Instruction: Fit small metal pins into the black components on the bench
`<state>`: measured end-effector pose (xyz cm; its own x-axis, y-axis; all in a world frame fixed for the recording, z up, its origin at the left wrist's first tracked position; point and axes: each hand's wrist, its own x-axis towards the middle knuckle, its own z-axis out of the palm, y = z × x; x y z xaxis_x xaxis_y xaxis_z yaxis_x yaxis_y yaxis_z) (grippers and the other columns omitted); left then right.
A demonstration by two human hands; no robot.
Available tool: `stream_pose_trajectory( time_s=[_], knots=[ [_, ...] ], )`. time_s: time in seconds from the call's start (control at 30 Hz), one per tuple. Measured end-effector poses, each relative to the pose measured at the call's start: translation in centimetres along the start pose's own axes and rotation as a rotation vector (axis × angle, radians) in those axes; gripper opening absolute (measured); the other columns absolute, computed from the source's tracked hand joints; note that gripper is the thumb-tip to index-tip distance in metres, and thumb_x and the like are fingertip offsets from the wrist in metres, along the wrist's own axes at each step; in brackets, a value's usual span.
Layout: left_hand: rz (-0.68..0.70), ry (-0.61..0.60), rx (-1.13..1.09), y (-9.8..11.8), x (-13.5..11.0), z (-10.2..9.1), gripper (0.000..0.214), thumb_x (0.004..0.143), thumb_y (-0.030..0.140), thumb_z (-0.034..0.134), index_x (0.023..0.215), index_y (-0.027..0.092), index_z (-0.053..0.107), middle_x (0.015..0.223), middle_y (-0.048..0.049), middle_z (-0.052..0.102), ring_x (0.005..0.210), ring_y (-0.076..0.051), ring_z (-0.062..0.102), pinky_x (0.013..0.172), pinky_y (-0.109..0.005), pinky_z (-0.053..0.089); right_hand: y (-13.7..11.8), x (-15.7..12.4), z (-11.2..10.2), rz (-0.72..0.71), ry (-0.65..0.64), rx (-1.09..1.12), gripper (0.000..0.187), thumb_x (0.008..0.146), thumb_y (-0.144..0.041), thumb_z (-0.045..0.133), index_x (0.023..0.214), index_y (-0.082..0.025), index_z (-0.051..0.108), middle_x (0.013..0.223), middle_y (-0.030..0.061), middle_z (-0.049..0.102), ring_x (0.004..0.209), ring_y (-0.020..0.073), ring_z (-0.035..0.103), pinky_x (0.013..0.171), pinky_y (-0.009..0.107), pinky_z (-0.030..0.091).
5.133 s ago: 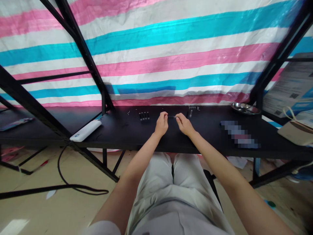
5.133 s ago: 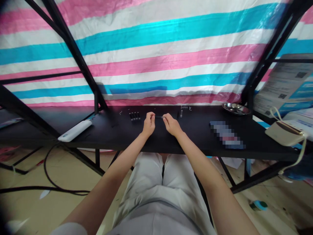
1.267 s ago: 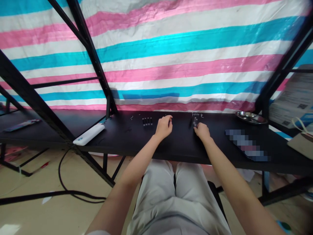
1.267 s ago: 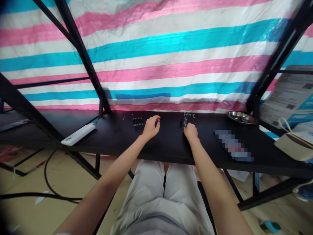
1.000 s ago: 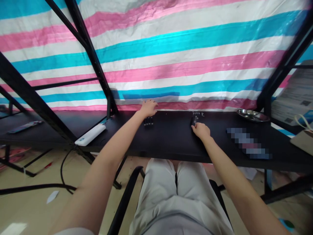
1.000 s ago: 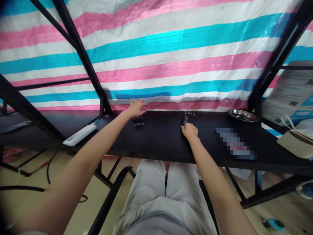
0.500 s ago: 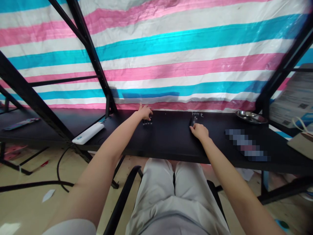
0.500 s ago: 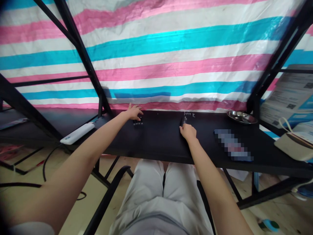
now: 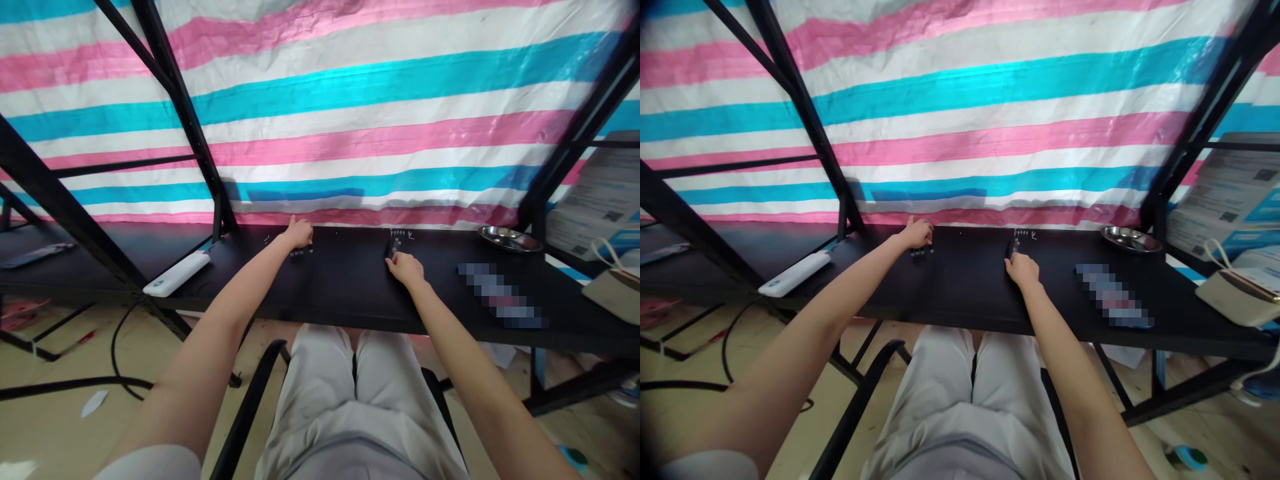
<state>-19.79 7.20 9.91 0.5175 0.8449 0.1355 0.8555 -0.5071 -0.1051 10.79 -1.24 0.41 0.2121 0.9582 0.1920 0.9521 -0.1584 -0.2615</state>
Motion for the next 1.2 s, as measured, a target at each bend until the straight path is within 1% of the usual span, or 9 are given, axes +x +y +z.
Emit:
stream_pose_trajectory(
  time_s=[0.1,0.2,0.3,0.37,0.47,0.57,0.67,0.83,1.2],
  knots=[
    [0.028,0.118,-0.083,1.1,0.1,-0.5,0.004,0.073,0.016,0.064,0.072,0.018,0.068,0.108,-0.0088,0.062,0.115,-0.028,0.044,0.102,-0.06,0.013,0.0,-0.1,-0.1,0.002,0.012,-0.006,0.032,0.085,-0.043,0.044,0.086,-0.018,0.065,0.088,0.0112,0.066,0.082,0.0221,0.063,0.068,0.03,0.043],
    [0.018,0.293,-0.219,3.1,0.1,-0.8,0.008,0.079,0.022,0.061,0.079,0.02,0.068,0.103,-0.0066,0.065,0.111,-0.025,0.048,0.101,-0.055,0.017,-0.2,-0.3,-0.2,-0.003,0.045,-0.009,0.034,0.086,-0.044,0.042,0.082,-0.019,0.065,0.086,0.0104,0.066,0.08,0.0215,0.062,0.066,0.029,0.041],
    [-0.03,0.454,-0.386,5.9,-0.2,-0.1,0.014,0.083,0.027,0.057,0.089,0.021,0.068,0.099,-0.0047,0.067,0.101,-0.021,0.055,0.098,-0.046,0.025,-0.7,-0.7,-0.5,-0.054,0.113,0.014,0.04,0.088,-0.047,0.037,0.077,-0.019,0.064,0.081,0.0093,0.066,0.076,0.0206,0.061,0.064,0.028,0.039],
    [-0.027,0.516,-0.482,8.0,-0.6,1.1,0.017,0.085,0.028,0.055,0.096,0.021,0.066,0.099,-0.0036,0.068,0.097,-0.019,0.057,0.095,-0.04,0.029,-1.1,-1.1,-0.6,-0.144,0.174,0.059,0.042,0.089,-0.048,0.035,0.079,-0.019,0.063,0.08,0.0082,0.065,0.075,0.0196,0.06,0.064,0.027,0.039],
    [-0.023,0.581,-0.555,10.7,-1.5,3.5,0.018,0.086,0.025,0.054,0.1,0.022,0.064,0.098,-0.0024,0.068,0.094,-0.017,0.058,0.092,-0.036,0.033,-1.8,-1.5,-0.6,-0.324,0.221,0.162,0.039,0.09,-0.046,0.034,0.102,-0.019,0.059,0.091,0.0072,0.065,0.078,0.0181,0.06,0.067,0.027,0.04],
    [-0.023,0.608,-0.579,12.2,-2.4,5.6,0.017,0.087,0.022,0.051,0.099,0.022,0.063,0.1,-0.0031,0.067,0.095,-0.018,0.057,0.09,-0.036,0.035,-2.4,-1.7,-0.2,-0.487,0.198,0.203,0.046,0.091,-0.042,0.034,0.128,-0.017,0.043,0.108,0.0104,0.061,0.085,0.0193,0.06,0.072,0.029,0.043],
    [-0.017,0.6,-0.59,12.6,-3.0,6.8,0.018,0.088,0.021,0.048,0.098,0.023,0.062,0.1,-0.004,0.067,0.097,-0.019,0.056,0.091,-0.037,0.037,-2.9,-1.7,0.2,-0.604,0.159,0.153,0.046,0.093,-0.037,0.032,0.133,-0.014,0.039,0.115,0.0136,0.058,0.092,0.0215,0.059,0.076,0.031,0.044],
    [0.052,0.579,-0.618,12.6,-3.3,7.3,0.017,0.086,0.018,0.05,0.098,0.021,0.062,0.1,-0.004,0.066,0.097,-0.018,0.056,0.09,-0.035,0.04,-3.1,-1.5,0.8,-0.671,0.135,0.057,0.038,0.094,-0.033,0.031,0.121,-0.016,0.051,0.112,0.0122,0.06,0.092,0.0201,0.059,0.077,0.029,0.042],
    [0.108,0.589,-0.664,12.5,-2.8,7.9,0.016,0.086,0.016,0.049,0.097,0.02,0.059,0.096,-0.004,0.064,0.09,-0.017,0.055,0.086,-0.033,0.043,-2.8,-1.3,1.1,-0.612,0.156,0.022,0.033,0.094,-0.037,0.035,0.105,-0.016,0.059,0.102,0.0097,0.066,0.087,0.0185,0.061,0.072,0.025,0.04]
  ],
)
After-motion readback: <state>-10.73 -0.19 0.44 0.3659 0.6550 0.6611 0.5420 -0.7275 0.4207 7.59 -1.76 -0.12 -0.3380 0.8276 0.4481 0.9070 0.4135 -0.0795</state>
